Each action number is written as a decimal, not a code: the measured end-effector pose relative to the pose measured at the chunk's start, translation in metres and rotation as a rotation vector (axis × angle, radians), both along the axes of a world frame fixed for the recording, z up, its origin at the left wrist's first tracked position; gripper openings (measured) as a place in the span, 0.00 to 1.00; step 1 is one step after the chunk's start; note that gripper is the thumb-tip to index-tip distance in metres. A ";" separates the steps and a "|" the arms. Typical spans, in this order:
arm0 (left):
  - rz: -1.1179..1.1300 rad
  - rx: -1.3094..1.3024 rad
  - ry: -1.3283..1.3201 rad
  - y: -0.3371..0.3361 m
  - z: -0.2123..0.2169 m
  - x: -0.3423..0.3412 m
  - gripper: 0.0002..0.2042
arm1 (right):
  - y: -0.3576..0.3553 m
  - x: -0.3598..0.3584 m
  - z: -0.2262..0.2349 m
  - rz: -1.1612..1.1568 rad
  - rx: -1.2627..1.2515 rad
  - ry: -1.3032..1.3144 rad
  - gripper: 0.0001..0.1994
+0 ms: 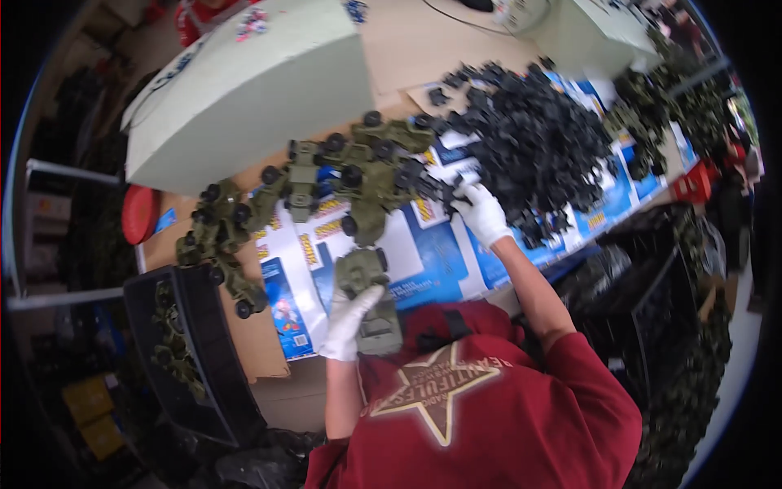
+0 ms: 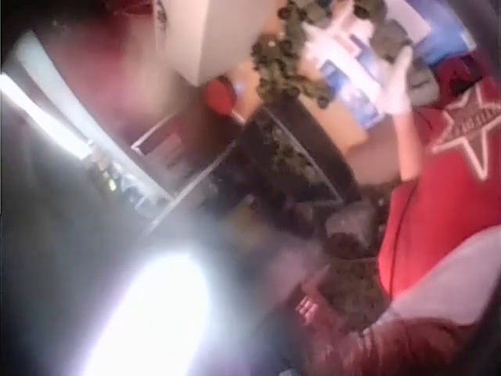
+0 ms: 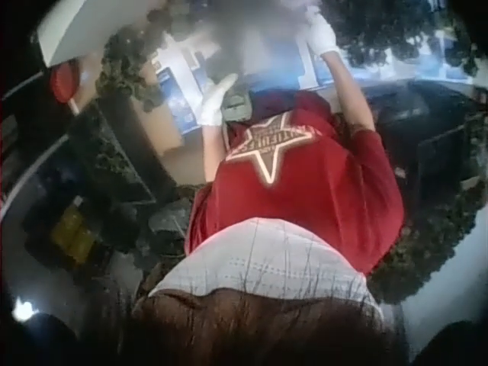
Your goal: The person dumps plastic parts and toy vehicle bodies from bins onto a table, assembles the parts onto the toy vehicle bodies by hand, and places the assembled vehicles into a bin.
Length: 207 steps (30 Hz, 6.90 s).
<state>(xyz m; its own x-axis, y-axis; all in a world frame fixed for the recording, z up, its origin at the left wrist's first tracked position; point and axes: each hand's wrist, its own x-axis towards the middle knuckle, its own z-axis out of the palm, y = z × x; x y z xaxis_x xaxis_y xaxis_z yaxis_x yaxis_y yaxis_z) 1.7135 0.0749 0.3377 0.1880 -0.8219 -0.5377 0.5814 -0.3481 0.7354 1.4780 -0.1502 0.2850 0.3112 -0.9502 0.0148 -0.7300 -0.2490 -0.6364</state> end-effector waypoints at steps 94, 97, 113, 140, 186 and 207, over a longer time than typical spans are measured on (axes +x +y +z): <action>0.075 -0.554 -0.757 -0.039 -0.006 -0.019 0.40 | 0.087 0.097 0.068 0.431 0.174 -0.797 0.15; 0.163 -0.425 -0.639 -0.037 -0.004 -0.022 0.33 | 0.086 0.098 0.066 0.487 0.240 -0.801 0.17; 0.362 -0.432 -0.775 -0.028 -0.023 -0.018 0.22 | 0.110 0.123 0.044 0.421 0.147 -0.696 0.10; 1.090 0.285 -0.735 0.151 0.100 0.297 0.37 | 0.084 0.092 0.033 0.349 0.135 -0.326 0.18; 0.068 -0.541 0.591 -0.004 -0.023 0.009 0.49 | 0.095 0.040 0.061 0.231 1.014 -0.963 0.30; 0.168 -0.084 0.349 0.017 -0.016 -0.005 0.27 | -0.068 0.005 0.001 0.384 0.232 0.409 0.31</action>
